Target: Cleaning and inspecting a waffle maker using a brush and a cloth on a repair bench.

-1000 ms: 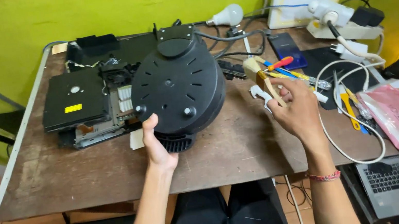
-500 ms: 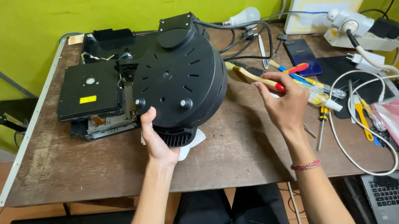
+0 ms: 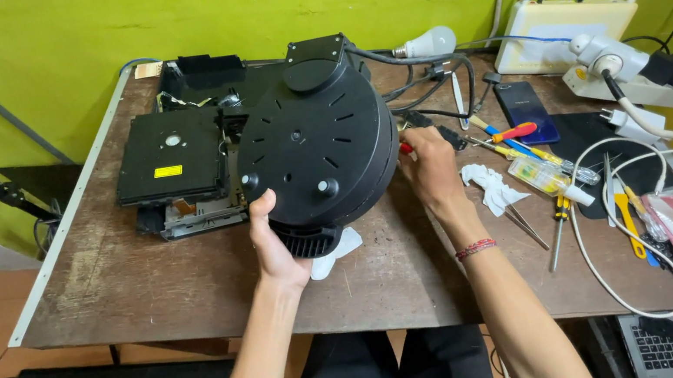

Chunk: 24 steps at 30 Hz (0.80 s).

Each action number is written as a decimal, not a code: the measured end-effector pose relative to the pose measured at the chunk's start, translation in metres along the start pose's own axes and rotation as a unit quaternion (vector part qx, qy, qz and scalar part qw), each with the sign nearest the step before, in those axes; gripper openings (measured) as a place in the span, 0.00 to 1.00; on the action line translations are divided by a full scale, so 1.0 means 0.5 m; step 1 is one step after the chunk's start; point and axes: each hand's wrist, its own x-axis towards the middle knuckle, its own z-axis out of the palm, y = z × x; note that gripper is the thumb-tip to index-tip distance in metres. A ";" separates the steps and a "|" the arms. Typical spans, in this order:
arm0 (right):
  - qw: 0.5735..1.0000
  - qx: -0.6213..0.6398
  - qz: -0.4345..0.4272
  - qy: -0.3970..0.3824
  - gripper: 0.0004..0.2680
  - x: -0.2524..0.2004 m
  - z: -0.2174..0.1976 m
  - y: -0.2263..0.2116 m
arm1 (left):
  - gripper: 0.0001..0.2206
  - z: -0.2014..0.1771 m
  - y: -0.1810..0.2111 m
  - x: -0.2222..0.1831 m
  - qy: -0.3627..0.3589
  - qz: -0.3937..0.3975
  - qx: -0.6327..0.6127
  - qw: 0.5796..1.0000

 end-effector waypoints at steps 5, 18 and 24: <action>0.999 0.025 -0.014 -0.023 0.08 -0.050 -0.028 -0.046 | 0.26 -0.007 0.011 0.003 -0.010 0.005 -0.003 1.000; 0.995 0.041 0.011 0.088 0.05 -0.092 -0.143 -0.100 | 0.25 -0.018 0.007 0.003 -0.024 0.000 -0.014 1.000; 0.989 -0.011 0.034 0.146 0.04 -0.074 -0.124 -0.017 | 0.26 -0.040 0.001 0.020 -0.011 0.000 -0.003 1.000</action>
